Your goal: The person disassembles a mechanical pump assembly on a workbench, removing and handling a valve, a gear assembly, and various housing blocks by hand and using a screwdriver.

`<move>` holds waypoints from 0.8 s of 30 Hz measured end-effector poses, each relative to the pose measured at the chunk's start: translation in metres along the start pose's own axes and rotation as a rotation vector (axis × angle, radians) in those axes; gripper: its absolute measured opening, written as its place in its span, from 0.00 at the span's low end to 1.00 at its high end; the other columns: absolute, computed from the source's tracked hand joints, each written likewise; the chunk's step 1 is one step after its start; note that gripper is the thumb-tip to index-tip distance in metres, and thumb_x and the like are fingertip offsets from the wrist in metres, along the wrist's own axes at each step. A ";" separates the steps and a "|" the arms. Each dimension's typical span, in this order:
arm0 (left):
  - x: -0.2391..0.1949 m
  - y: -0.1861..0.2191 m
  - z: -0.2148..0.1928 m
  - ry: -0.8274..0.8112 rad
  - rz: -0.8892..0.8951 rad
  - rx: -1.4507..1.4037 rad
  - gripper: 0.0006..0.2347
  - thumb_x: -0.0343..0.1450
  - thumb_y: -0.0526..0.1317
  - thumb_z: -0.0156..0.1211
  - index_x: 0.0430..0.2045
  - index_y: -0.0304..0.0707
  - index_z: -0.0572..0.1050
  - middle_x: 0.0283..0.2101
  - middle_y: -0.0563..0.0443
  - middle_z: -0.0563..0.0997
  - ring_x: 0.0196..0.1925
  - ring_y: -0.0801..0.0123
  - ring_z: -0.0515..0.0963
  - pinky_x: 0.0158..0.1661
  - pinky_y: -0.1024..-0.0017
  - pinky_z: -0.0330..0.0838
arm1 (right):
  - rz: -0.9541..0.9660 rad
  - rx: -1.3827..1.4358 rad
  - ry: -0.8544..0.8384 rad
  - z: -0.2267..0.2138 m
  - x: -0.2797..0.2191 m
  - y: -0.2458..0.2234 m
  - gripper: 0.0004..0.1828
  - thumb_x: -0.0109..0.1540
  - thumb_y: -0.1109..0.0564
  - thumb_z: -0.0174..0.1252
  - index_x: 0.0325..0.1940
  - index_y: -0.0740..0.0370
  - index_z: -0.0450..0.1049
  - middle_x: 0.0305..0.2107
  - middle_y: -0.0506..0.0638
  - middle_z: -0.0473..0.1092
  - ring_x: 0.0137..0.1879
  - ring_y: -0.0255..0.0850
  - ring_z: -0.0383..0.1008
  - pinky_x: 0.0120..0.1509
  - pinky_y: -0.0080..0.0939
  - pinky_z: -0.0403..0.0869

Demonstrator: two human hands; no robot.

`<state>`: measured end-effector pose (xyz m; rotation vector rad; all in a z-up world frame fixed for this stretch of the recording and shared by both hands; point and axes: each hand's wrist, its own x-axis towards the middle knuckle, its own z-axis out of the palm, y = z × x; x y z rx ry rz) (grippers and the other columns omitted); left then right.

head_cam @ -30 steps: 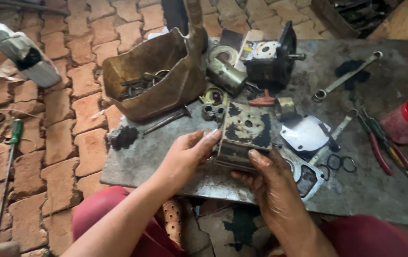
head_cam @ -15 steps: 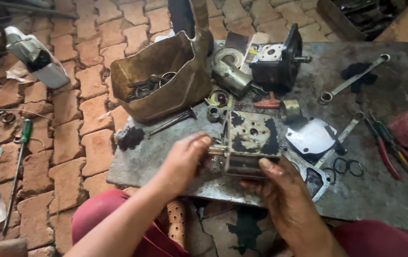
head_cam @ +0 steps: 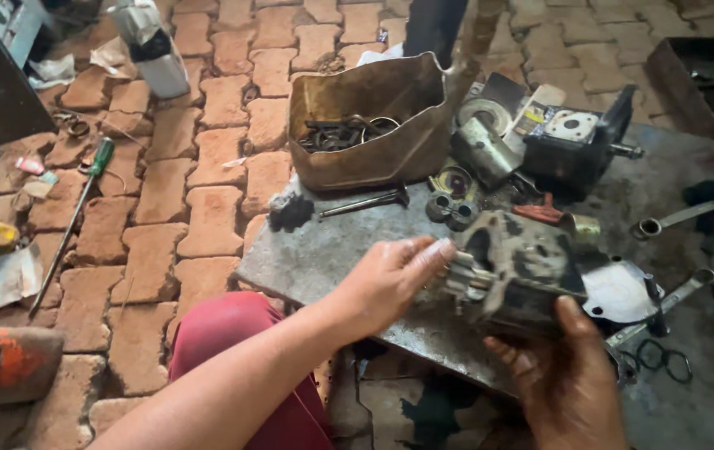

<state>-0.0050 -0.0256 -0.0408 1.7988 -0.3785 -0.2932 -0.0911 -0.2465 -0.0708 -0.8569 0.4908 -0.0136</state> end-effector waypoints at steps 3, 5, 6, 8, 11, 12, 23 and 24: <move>0.001 -0.006 -0.015 0.119 -0.018 0.045 0.17 0.76 0.51 0.50 0.43 0.39 0.81 0.24 0.35 0.77 0.28 0.46 0.74 0.31 0.57 0.71 | -0.041 -0.003 0.060 0.002 0.000 -0.015 0.25 0.65 0.42 0.54 0.62 0.55 0.70 0.52 0.50 0.75 0.55 0.48 0.76 0.51 0.55 0.74; 0.000 -0.012 -0.020 0.159 0.031 0.377 0.18 0.76 0.51 0.52 0.35 0.33 0.78 0.26 0.32 0.79 0.32 0.41 0.77 0.34 0.52 0.70 | -0.044 0.049 0.074 0.002 -0.003 -0.025 0.27 0.64 0.39 0.55 0.62 0.53 0.71 0.53 0.49 0.75 0.56 0.48 0.76 0.51 0.56 0.74; 0.000 -0.016 -0.019 0.180 0.055 0.540 0.19 0.77 0.52 0.53 0.30 0.30 0.76 0.27 0.31 0.80 0.35 0.39 0.79 0.36 0.50 0.70 | -0.046 0.073 0.081 0.001 -0.006 -0.030 0.28 0.63 0.38 0.56 0.63 0.53 0.71 0.53 0.48 0.76 0.57 0.48 0.76 0.52 0.56 0.74; -0.001 -0.025 -0.018 0.095 0.005 0.651 0.19 0.75 0.52 0.52 0.31 0.30 0.76 0.29 0.30 0.80 0.36 0.36 0.79 0.39 0.48 0.71 | -0.072 0.105 0.050 0.002 -0.011 -0.035 0.31 0.63 0.36 0.58 0.65 0.52 0.71 0.54 0.48 0.75 0.57 0.47 0.75 0.53 0.57 0.74; 0.000 -0.036 -0.014 -0.007 -0.057 0.722 0.20 0.75 0.53 0.50 0.31 0.30 0.77 0.30 0.29 0.80 0.39 0.35 0.80 0.42 0.47 0.73 | -0.115 0.162 0.016 0.006 -0.018 -0.040 0.34 0.62 0.32 0.60 0.66 0.51 0.72 0.56 0.49 0.75 0.58 0.49 0.75 0.52 0.58 0.74; 0.000 -0.038 -0.013 -0.038 -0.073 0.728 0.21 0.76 0.53 0.48 0.31 0.30 0.77 0.31 0.29 0.80 0.39 0.35 0.80 0.44 0.47 0.73 | -0.132 0.181 0.008 0.007 -0.020 -0.041 0.35 0.62 0.31 0.60 0.66 0.51 0.73 0.56 0.50 0.76 0.58 0.50 0.76 0.52 0.59 0.74; 0.006 -0.034 -0.005 0.160 -0.032 0.884 0.18 0.69 0.52 0.61 0.39 0.34 0.76 0.45 0.38 0.80 0.50 0.46 0.79 0.48 0.55 0.74 | -0.105 0.301 -0.019 -0.008 -0.036 -0.056 0.28 0.65 0.30 0.54 0.63 0.45 0.75 0.55 0.45 0.76 0.56 0.49 0.76 0.47 0.63 0.75; 0.005 -0.033 -0.004 0.163 -0.028 0.872 0.18 0.68 0.52 0.63 0.40 0.34 0.76 0.45 0.39 0.80 0.50 0.47 0.79 0.48 0.56 0.73 | -0.098 0.331 -0.025 -0.012 -0.040 -0.058 0.29 0.65 0.30 0.54 0.64 0.46 0.76 0.55 0.45 0.76 0.56 0.49 0.76 0.47 0.63 0.75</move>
